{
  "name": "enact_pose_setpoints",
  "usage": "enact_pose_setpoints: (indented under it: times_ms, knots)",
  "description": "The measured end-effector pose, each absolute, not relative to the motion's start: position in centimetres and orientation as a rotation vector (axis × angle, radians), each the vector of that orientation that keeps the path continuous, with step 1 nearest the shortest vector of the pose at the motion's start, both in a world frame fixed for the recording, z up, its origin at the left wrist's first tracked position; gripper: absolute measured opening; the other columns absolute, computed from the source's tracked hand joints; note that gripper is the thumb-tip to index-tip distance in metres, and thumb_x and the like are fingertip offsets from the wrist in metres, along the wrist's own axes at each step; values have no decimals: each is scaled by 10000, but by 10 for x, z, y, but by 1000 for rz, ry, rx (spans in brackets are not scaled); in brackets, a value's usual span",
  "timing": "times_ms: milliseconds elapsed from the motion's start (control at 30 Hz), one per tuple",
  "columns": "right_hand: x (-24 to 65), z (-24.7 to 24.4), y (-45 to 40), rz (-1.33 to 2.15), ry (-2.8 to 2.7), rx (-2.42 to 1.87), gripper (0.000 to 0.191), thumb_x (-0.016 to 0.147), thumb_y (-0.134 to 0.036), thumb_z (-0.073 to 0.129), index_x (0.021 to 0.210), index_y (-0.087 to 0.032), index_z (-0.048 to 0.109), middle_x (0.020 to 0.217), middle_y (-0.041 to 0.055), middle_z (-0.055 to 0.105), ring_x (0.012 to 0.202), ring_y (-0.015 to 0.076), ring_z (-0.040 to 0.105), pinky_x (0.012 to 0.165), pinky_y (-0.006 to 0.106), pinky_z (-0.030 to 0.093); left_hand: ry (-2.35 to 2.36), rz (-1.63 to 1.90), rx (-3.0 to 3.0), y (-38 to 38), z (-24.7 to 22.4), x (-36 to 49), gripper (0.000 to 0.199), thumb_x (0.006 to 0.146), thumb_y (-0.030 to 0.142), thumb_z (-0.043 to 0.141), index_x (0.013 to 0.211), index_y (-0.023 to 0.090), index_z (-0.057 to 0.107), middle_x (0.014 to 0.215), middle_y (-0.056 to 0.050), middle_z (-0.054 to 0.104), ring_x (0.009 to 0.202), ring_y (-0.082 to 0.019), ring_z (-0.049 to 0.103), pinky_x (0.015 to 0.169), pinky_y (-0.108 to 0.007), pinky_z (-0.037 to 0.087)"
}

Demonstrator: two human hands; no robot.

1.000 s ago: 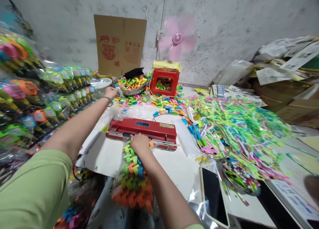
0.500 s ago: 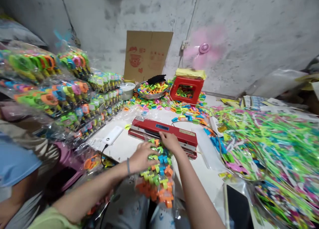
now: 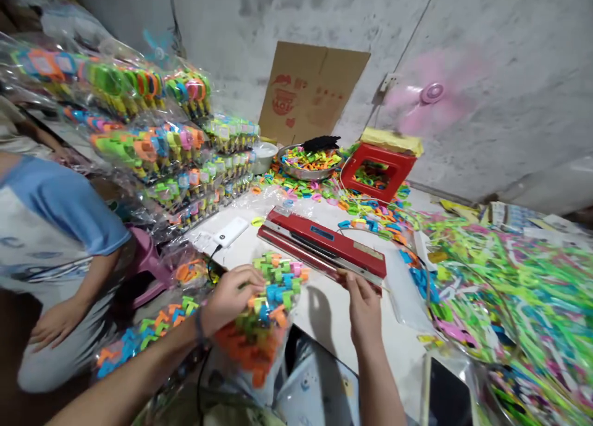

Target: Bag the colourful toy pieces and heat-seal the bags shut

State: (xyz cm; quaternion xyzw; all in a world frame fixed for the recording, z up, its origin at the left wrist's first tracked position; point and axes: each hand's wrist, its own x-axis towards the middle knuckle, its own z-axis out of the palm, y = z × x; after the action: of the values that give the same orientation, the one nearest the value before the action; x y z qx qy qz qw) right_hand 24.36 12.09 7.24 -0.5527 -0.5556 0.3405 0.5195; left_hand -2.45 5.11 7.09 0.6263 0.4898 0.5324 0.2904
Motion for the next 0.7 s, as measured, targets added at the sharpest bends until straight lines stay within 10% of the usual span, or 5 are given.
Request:
enact_pose_setpoints:
  times_ms: [333, 567, 700]
  knots:
    - [31, 81, 84, 1084, -2110, -829, 491, 929, -374, 385, 1384, -252, 522, 849, 35, 682, 657, 178, 588, 662, 279, 473, 1992, 1450, 1509, -75, 110, -160, 150, 798, 269, 638, 668, 284, 712, 799, -59, 714, 813, -235, 670, 755, -366, 547]
    - [-12, -4, 81, 1139, -1964, -1032, 477, 906, -439, 384, 1147, -123, 648, 676, 43, 622, 580, 196, 539, 606, 307, 463, 2549, 1498, 1295, -154, 117, -241, 131, 811, 329, 622, 731, 248, 687, 883, -46, 710, 863, -217, 657, 813, -343, 522]
    - [-3, -57, 75, 1174, -2275, -961, 363, 903, -344, 399, 981, -134, 684, 914, 115, 676, 858, 228, 628, 822, 329, 491, 2712, 1514, 1128, -169, 115, -284, 108, 783, 328, 637, 759, 229, 674, 875, -11, 706, 860, -191, 649, 871, -336, 510]
